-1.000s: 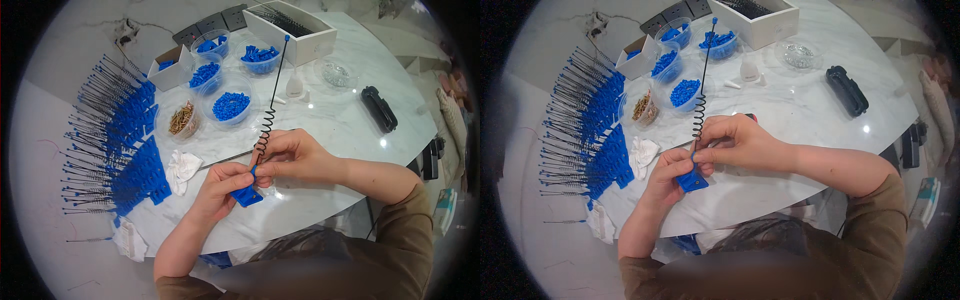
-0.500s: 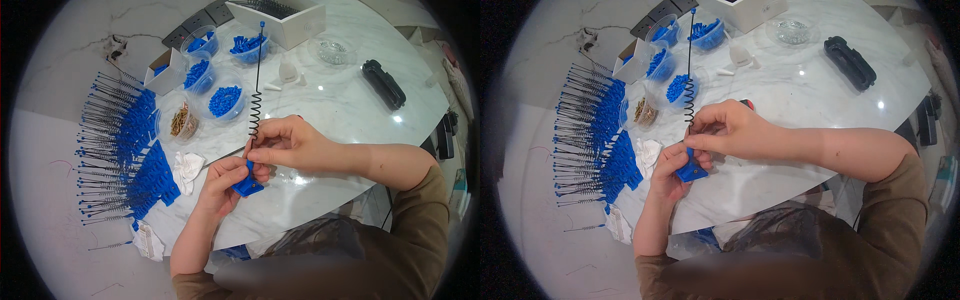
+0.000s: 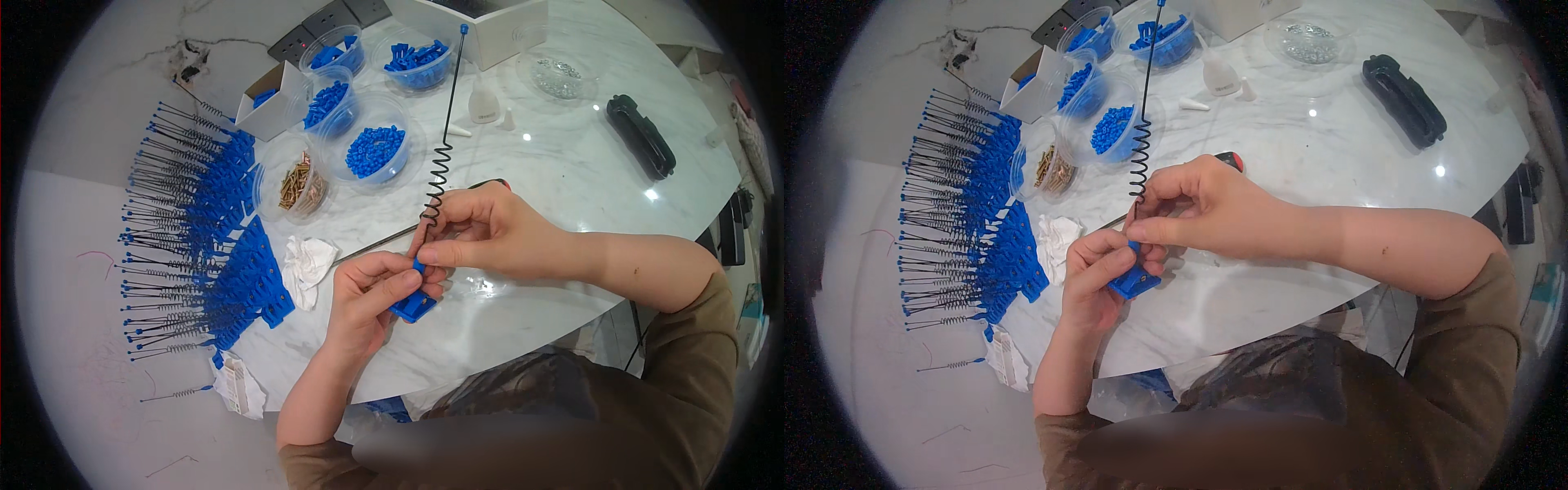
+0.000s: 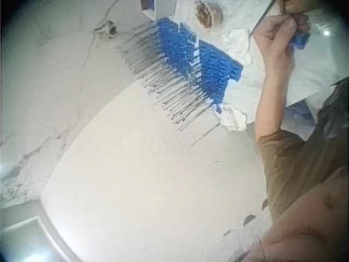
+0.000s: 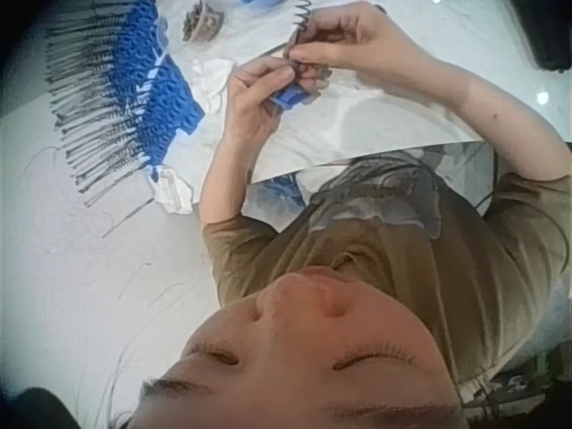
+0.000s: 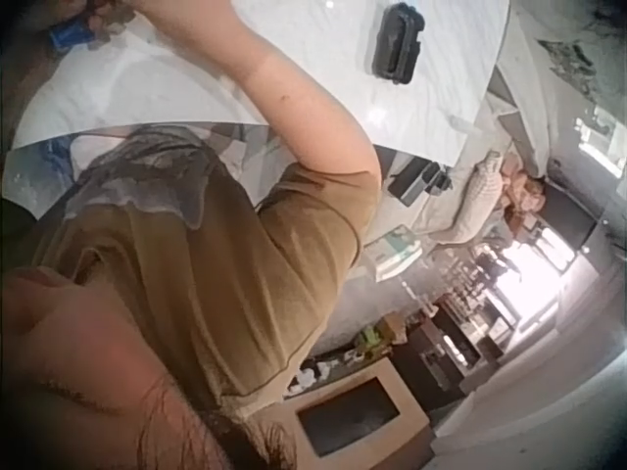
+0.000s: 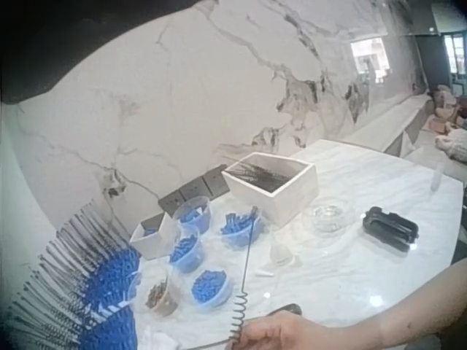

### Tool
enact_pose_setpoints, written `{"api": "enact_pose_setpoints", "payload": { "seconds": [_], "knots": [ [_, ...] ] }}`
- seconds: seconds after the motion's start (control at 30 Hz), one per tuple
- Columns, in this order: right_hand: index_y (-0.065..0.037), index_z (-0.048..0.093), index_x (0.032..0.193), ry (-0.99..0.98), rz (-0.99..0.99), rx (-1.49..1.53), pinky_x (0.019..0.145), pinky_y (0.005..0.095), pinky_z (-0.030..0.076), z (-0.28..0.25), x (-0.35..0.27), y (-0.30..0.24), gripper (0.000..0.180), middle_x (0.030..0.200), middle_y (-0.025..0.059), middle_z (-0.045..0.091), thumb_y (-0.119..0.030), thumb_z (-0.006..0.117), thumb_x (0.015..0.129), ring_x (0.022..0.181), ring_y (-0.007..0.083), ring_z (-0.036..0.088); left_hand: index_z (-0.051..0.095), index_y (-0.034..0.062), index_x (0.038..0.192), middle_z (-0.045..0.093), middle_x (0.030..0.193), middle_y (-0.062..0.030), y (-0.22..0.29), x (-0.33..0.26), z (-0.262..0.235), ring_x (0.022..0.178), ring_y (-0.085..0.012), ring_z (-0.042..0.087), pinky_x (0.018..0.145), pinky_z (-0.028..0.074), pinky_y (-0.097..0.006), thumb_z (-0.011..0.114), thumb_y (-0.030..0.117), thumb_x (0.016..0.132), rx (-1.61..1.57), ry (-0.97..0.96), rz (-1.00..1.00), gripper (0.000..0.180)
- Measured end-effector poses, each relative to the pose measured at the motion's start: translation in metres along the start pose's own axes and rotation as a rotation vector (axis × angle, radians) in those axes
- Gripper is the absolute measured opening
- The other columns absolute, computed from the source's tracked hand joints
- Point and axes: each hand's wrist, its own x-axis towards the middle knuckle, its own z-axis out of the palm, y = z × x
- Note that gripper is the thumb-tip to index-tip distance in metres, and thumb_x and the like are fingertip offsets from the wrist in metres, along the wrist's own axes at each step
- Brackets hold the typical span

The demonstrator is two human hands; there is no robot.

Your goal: Assembling small blue plastic components with black springs and a metal rod.

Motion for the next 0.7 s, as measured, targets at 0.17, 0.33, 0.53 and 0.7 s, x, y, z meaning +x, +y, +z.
{"api": "enact_pose_setpoints", "payload": {
  "seconds": [0.17, 0.33, 0.53, 0.7],
  "knots": [
    [0.008, 0.062, 0.095, -0.035, -0.081, -0.046, 0.076, 0.0259, 0.054, 0.002, -0.002, 0.0, 0.016, 0.092, 0.0102, 0.064, -0.007, 0.063, 0.091, 0.08, 0.0142, 0.066, 0.065, -0.0067, 0.096, 0.069, 0.095, -0.0189, 0.001, -0.004, 0.001, 0.085, -0.023, 0.07, 0.079, 0.057, -0.033, 0.064, 0.001, 0.086, 0.009, -0.01, 0.027, 0.013],
    [0.006, 0.064, 0.097, -0.044, -0.122, -0.078, 0.078, 0.0255, 0.053, -0.001, -0.002, 0.007, 0.016, 0.096, 0.0079, 0.06, -0.008, 0.065, 0.089, 0.088, 0.0132, 0.062, 0.065, -0.0064, 0.096, 0.069, 0.093, -0.0177, 0.0, -0.006, 0.001, 0.085, -0.0225, 0.07, 0.078, 0.057, -0.032, 0.065, 0.001, 0.086, 0.019, -0.009, 0.041, 0.012],
    [0.003, 0.066, 0.099, -0.055, -0.206, -0.307, 0.078, 0.028, 0.053, -0.002, -0.003, 0.004, 0.013, 0.1, 0.0088, 0.06, -0.002, 0.067, 0.086, 0.091, 0.0163, 0.064, 0.066, -0.0053, 0.091, 0.067, 0.09, -0.0186, 0.006, -0.01, 0.006, 0.079, -0.0224, 0.068, 0.075, 0.057, -0.035, 0.07, 0.004, 0.08, 0.052, 0.038, 0.007, 0.015],
    [0.001, 0.069, 0.098, -0.062, -0.26, -0.254, 0.079, 0.0282, 0.053, -0.003, -0.003, 0.007, 0.014, 0.101, 0.0079, 0.062, -0.002, 0.07, 0.084, 0.096, 0.0151, 0.062, 0.064, -0.0093, 0.099, 0.068, 0.095, -0.0177, 0.007, -0.01, 0.004, 0.085, -0.0203, 0.068, 0.077, 0.055, -0.03, 0.067, -0.003, 0.084, 0.105, -0.094, 0.114, 0.016]
  ]
}}
